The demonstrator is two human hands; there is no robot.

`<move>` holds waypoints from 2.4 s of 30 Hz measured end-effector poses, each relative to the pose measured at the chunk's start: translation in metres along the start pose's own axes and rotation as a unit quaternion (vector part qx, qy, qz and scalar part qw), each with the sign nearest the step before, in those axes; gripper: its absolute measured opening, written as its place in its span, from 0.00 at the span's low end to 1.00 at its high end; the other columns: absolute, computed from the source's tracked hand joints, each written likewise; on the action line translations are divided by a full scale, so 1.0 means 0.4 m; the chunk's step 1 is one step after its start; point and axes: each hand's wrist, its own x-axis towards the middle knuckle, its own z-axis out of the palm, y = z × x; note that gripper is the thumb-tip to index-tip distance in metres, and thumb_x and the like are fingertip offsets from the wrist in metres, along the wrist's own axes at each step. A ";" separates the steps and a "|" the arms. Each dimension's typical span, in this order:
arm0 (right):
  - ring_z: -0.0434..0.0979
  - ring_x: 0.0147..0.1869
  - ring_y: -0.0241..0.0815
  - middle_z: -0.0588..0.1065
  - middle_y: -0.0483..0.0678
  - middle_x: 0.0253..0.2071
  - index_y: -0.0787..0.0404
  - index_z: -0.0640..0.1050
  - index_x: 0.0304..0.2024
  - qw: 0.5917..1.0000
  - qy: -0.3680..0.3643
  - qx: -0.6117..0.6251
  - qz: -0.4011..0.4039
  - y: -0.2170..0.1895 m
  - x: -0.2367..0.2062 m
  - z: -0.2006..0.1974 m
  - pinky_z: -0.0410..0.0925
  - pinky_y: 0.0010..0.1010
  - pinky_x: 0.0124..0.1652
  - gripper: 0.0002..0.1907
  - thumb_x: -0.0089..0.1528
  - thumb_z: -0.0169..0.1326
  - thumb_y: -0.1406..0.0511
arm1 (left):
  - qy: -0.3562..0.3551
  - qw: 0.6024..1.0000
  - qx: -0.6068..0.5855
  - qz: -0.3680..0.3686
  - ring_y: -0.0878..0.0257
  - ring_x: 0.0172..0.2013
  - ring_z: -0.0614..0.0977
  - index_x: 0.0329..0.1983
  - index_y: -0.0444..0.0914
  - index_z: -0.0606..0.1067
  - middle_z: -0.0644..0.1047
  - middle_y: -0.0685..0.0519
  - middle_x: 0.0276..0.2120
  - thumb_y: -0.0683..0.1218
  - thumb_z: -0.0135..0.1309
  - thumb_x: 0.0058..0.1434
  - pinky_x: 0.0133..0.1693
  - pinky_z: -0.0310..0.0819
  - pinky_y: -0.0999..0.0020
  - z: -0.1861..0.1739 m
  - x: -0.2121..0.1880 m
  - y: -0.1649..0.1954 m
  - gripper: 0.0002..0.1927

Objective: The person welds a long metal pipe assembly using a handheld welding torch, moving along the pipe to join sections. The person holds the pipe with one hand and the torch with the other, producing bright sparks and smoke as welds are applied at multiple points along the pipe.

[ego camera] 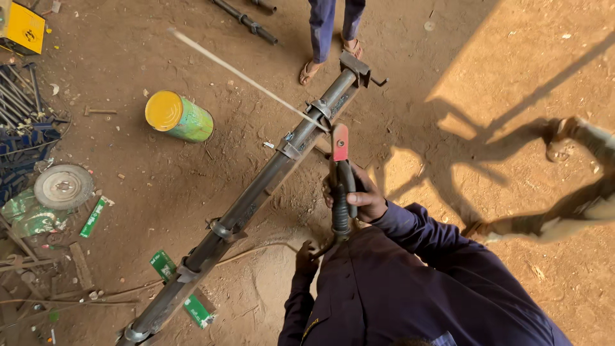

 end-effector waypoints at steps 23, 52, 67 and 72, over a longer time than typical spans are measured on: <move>0.81 0.45 0.46 0.78 0.53 0.42 0.66 0.60 0.71 0.814 0.006 -0.577 0.058 0.208 -0.132 -0.001 0.73 0.36 0.46 0.55 0.48 0.72 0.57 | -0.035 0.974 0.132 -0.183 0.43 0.41 0.83 0.63 0.39 0.68 0.81 0.38 0.38 0.37 0.51 0.57 0.44 0.77 0.51 -0.074 -0.150 -0.223 0.28; 0.80 0.56 0.53 0.77 0.58 0.54 0.68 0.62 0.70 0.831 0.008 -0.555 0.025 -0.303 0.108 -0.552 0.72 0.38 0.55 0.56 0.47 0.74 0.55 | -0.132 0.943 0.213 -0.218 0.40 0.49 0.80 0.67 0.42 0.62 0.79 0.38 0.44 0.37 0.56 0.52 0.49 0.75 0.48 0.209 0.443 0.179 0.38; 0.78 0.39 0.44 0.77 0.51 0.42 0.65 0.60 0.72 0.840 -0.055 -0.525 0.124 -0.333 0.201 -0.655 0.73 0.36 0.40 0.57 0.46 0.74 0.58 | -0.089 0.933 0.179 -0.300 0.39 0.51 0.78 0.70 0.44 0.58 0.77 0.39 0.47 0.38 0.60 0.50 0.50 0.75 0.47 0.234 0.384 0.247 0.43; 0.73 0.58 0.55 0.69 0.63 0.60 0.68 0.56 0.74 0.822 -0.141 -0.550 -0.042 -0.258 0.166 -0.639 0.70 0.41 0.53 0.60 0.48 0.75 0.60 | -0.036 0.941 0.144 -0.305 0.38 0.50 0.77 0.68 0.42 0.58 0.75 0.38 0.46 0.41 0.64 0.53 0.46 0.75 0.46 0.250 0.271 0.275 0.41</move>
